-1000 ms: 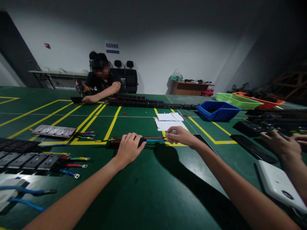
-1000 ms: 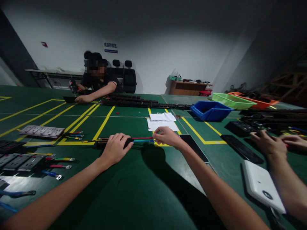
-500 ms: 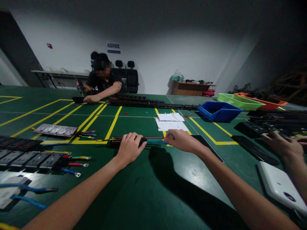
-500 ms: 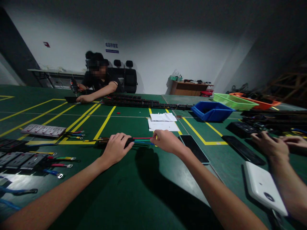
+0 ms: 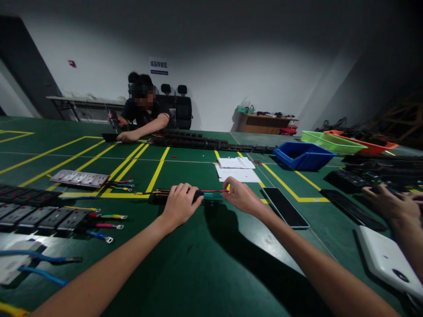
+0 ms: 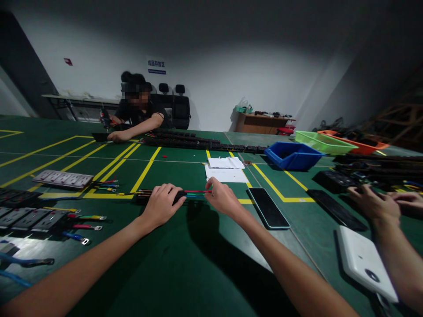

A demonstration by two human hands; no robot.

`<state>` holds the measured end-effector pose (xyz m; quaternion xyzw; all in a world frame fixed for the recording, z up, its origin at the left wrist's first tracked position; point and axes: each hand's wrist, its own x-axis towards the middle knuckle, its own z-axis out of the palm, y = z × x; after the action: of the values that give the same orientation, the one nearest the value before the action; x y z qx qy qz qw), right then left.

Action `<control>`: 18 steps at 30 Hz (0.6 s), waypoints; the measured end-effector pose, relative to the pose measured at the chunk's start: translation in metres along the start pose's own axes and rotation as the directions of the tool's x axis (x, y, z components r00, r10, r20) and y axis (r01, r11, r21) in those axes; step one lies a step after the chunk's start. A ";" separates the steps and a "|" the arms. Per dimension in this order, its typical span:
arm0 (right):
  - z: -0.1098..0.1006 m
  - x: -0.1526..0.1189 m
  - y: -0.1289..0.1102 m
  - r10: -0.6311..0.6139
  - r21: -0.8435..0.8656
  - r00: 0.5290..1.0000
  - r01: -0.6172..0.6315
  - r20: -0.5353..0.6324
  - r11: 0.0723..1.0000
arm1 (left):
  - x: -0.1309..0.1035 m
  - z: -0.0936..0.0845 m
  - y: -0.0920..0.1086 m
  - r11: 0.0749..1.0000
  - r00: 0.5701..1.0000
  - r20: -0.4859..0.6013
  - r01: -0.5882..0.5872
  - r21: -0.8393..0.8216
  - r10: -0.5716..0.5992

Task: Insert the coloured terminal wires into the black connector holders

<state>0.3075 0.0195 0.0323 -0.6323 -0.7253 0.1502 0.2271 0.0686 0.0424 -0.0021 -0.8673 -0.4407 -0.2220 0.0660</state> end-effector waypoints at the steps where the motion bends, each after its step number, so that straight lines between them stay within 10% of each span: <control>1: -0.001 0.001 0.002 0.005 0.011 1.000 -0.005 0.025 1.000 | 0.000 0.000 0.000 1.000 1.000 -0.001 0.000 -0.002 0.000; 5: -0.011 0.005 0.013 -0.017 0.066 0.991 0.008 0.136 0.998 | -0.001 0.000 -0.001 1.000 1.000 0.010 -0.002 -0.026 0.002; 12: -0.022 0.009 0.028 0.094 -0.159 0.995 -0.087 0.038 0.983 | 0.000 -0.001 -0.001 0.999 1.000 0.020 0.005 -0.043 -0.004; 18: -0.005 0.011 0.029 0.019 -0.002 1.000 -0.019 -0.024 1.000 | 0.000 -0.001 0.000 1.000 1.000 0.008 -0.001 -0.002 0.001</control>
<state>0.3333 0.0343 0.0238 -0.6411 -0.7168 0.1439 0.2334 0.0682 0.0424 -0.0013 -0.8685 -0.4403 -0.2186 0.0635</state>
